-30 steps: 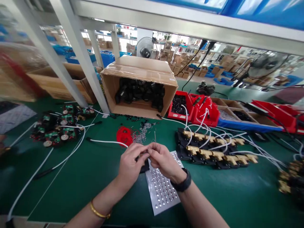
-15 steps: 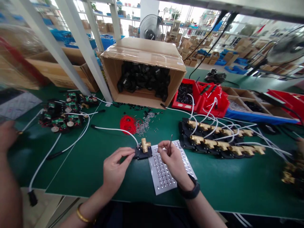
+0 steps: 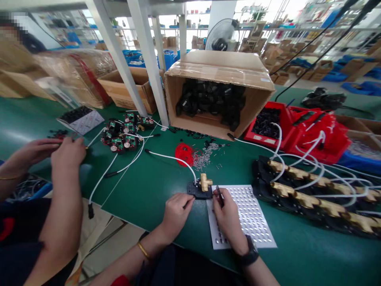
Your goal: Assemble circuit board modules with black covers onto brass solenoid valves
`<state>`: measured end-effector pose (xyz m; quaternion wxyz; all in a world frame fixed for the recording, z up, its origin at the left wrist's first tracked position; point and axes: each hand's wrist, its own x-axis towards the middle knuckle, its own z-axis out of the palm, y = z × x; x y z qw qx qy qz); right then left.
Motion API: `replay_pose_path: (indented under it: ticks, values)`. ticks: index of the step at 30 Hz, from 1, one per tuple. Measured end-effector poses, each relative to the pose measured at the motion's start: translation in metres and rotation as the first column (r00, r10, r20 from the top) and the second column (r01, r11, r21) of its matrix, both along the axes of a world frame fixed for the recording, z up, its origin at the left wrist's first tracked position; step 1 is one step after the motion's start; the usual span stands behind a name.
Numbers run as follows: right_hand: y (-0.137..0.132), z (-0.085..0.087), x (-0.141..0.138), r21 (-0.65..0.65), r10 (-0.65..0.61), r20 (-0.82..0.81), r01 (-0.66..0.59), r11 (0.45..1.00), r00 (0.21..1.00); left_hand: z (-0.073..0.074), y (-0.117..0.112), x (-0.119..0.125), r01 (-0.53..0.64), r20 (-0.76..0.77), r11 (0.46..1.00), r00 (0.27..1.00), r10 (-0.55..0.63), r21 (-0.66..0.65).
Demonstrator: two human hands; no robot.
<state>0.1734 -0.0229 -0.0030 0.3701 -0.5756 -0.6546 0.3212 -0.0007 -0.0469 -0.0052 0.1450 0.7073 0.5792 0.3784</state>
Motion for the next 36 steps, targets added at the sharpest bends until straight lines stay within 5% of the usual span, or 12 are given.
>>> replay_pose_path:
  ticks: [8,14,21,26,31,36]
  values:
    - [-0.006,-0.003,0.004,0.071,-0.003,0.063,-0.001,0.997,0.998,0.017,0.004,-0.002,0.113,-0.318,0.993,0.941,-0.117,-0.03]
    - [-0.004,-0.004,0.008,0.127,0.082,0.187,-0.107,0.986,0.979,0.017,0.009,0.001,0.085,-0.267,0.996,0.96,-0.083,-0.004]
    - [-0.009,-0.004,0.015,0.122,0.104,0.108,-0.117,0.986,0.989,0.008,0.011,0.001,0.055,-0.197,0.998,0.979,-0.054,0.001]
    - [-0.012,-0.004,0.026,0.083,0.114,0.134,-0.126,0.989,0.984,0.006,0.009,-0.005,-0.044,-0.228,0.977,0.974,-0.005,-0.21]
    - [-0.003,0.01,0.031,0.043,0.101,0.144,-0.108,0.993,0.984,0.013,0.014,-0.008,-0.072,0.132,0.9,0.981,0.141,-0.43]
    - [0.007,0.022,0.026,0.04,0.187,0.113,-0.193,0.98,0.976,0.015,0.019,-0.005,0.072,0.273,0.874,0.959,0.071,-0.48]
